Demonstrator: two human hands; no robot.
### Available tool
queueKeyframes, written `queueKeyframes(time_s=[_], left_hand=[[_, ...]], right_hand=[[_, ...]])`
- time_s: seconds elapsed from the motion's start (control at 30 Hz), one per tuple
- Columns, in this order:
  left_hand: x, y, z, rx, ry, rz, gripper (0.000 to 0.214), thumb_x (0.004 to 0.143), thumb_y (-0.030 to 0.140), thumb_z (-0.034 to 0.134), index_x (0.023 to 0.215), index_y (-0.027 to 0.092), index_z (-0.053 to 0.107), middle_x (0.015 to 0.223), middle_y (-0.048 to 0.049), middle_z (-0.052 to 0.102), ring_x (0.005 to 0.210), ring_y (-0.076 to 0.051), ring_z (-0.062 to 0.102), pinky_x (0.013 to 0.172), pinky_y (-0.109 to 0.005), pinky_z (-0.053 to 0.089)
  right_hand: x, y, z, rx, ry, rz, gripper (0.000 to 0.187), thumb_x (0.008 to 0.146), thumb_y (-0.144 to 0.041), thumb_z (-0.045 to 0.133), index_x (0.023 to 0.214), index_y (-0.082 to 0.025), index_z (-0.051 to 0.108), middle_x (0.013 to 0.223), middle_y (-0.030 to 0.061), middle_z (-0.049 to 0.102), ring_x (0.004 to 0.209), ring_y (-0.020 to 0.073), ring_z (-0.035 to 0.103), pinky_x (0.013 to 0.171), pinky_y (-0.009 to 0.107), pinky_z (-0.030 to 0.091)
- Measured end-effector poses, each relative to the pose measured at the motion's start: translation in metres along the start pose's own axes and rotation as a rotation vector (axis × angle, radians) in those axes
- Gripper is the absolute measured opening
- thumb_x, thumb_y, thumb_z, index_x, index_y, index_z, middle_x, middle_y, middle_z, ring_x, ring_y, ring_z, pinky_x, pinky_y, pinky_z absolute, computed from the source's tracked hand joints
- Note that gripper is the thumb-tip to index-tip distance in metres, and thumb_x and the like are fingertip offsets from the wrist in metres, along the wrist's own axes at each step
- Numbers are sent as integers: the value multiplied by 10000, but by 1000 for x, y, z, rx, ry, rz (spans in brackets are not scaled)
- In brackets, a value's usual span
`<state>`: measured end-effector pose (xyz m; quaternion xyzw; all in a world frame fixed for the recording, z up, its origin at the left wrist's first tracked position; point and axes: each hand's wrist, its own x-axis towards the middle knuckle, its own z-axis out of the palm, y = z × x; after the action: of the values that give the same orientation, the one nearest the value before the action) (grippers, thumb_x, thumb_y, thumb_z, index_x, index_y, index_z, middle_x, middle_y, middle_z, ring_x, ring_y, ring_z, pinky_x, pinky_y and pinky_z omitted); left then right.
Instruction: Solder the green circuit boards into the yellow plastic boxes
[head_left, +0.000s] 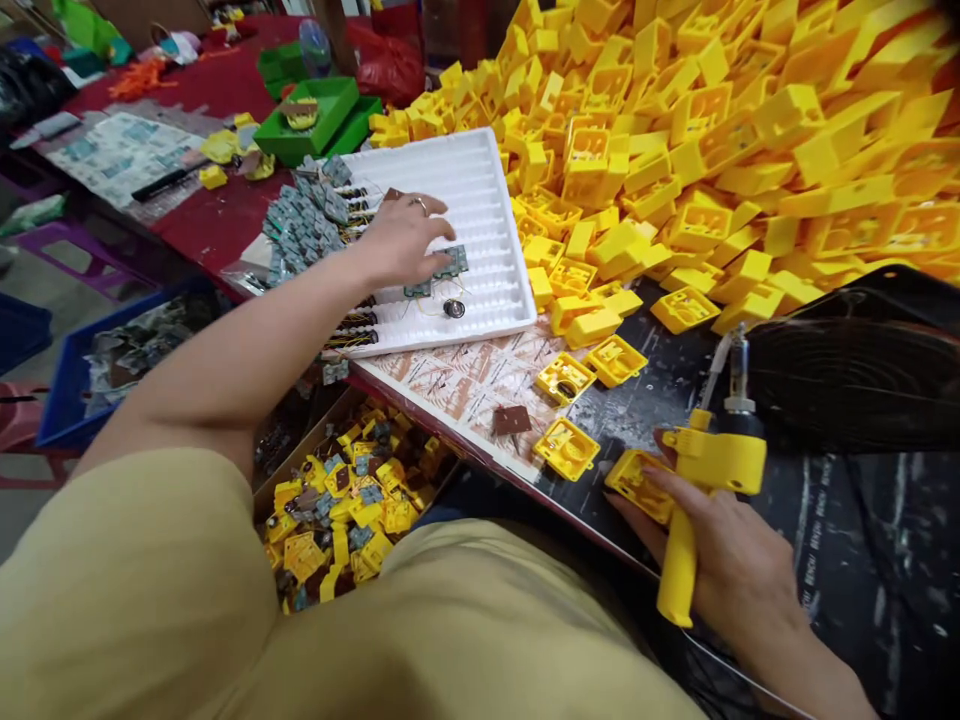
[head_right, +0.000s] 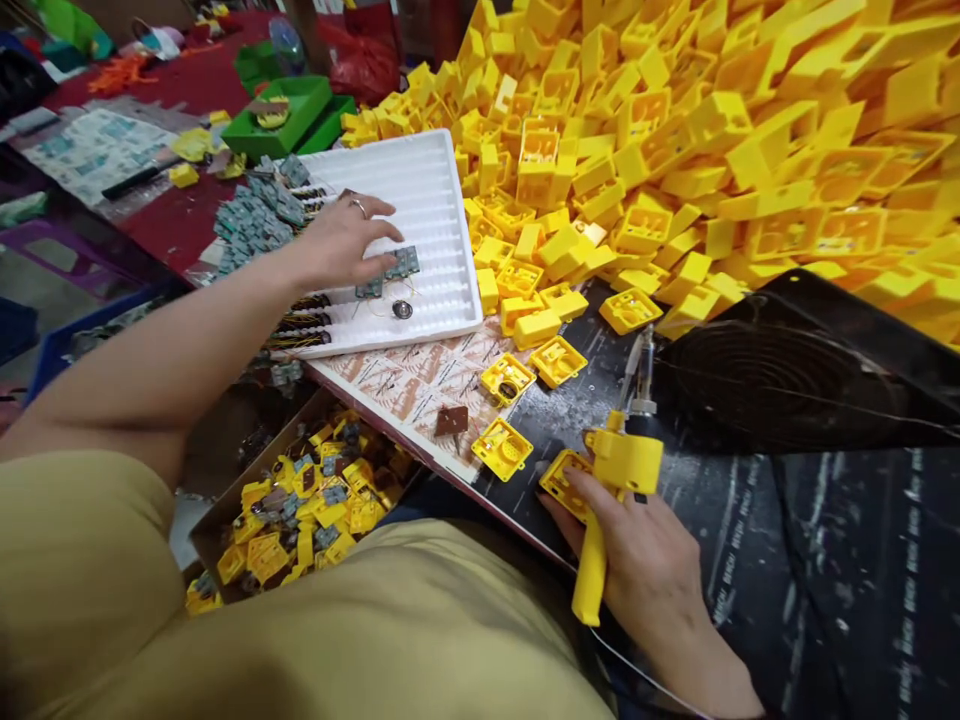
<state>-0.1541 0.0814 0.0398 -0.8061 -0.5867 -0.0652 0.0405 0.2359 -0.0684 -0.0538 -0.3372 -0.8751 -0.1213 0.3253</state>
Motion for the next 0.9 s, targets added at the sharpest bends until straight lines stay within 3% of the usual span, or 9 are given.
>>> queueKeyframes(time_s=[0.07, 0.17, 0.3, 0.4, 0.5, 0.6, 0.7, 0.8, 0.9], left_hand=[[10, -5, -13, 32, -43, -56, 189, 844, 307, 631, 934, 156, 702, 1150, -93, 684, 1177, -311, 569, 1043, -491, 424], [9, 17, -46, -17, 60, -86, 188, 861, 297, 589, 935, 156, 691, 986, -51, 693, 988, -215, 607, 914, -399, 493], [12, 50, -78, -439, 162, -105, 396, 747, 255, 656, 1140, 204, 661, 797, -28, 666, 724, -183, 620, 679, -362, 492], [14, 76, -62, -813, 71, -108, 506, 809, 252, 573, 1314, 224, 595, 822, -20, 653, 691, -170, 654, 605, -327, 478], [-4, 111, -26, -942, -70, -67, 447, 897, 288, 490, 1317, 182, 601, 956, -43, 681, 727, -145, 682, 632, -307, 516], [-40, 140, 4, -786, -219, 103, 439, 948, 379, 449, 1290, 169, 630, 1000, -65, 730, 771, -153, 681, 699, -325, 548], [-70, 150, 17, -434, -228, 279, 423, 953, 425, 460, 1179, 175, 717, 997, -89, 751, 901, -226, 666, 852, -418, 525], [-77, 148, 17, -207, -128, 348, 442, 945, 506, 480, 1124, 216, 760, 1146, -113, 718, 1101, -314, 600, 984, -501, 449], [-67, 148, 11, -232, -124, 359, 413, 970, 475, 454, 1100, 233, 763, 1219, -95, 692, 1164, -298, 569, 1025, -478, 419]], right_hand=[[-1, 0, 1, -19, -5, 16, 269, 926, -289, 696, 1113, -129, 590, 871, 57, 682, 676, 160, 668, 572, 250, 499], [-3, 1, 2, -30, -24, 57, 286, 927, -289, 692, 1139, -134, 578, 912, 93, 702, 771, 223, 708, 643, 302, 559], [-4, 1, -1, 19, -48, 107, 484, 876, -327, 757, 1271, -170, 525, 1023, 115, 714, 886, 281, 722, 724, 381, 589], [-2, -3, -4, 86, -10, 157, 551, 845, -215, 772, 1324, -207, 500, 1066, 99, 715, 895, 254, 726, 710, 340, 588], [-2, -7, -7, 149, 8, 196, 512, 860, -198, 756, 1303, -213, 499, 1109, 96, 710, 907, 223, 726, 721, 301, 589], [-3, -7, -10, 179, -30, 192, 463, 891, -261, 741, 1279, -207, 494, 1117, 90, 716, 952, 225, 722, 757, 310, 591], [-3, -6, -19, 163, -7, 178, 502, 869, -306, 774, 1271, -197, 494, 1143, 115, 714, 1012, 246, 714, 788, 334, 590], [-5, -5, -33, 116, 52, 167, 541, 781, -250, 851, 1215, -165, 539, 1058, 144, 734, 981, 255, 722, 758, 318, 585], [-8, -7, -44, 103, 90, 169, 474, 742, -170, 867, 1129, -143, 595, 951, 139, 747, 847, 225, 734, 682, 277, 562]])
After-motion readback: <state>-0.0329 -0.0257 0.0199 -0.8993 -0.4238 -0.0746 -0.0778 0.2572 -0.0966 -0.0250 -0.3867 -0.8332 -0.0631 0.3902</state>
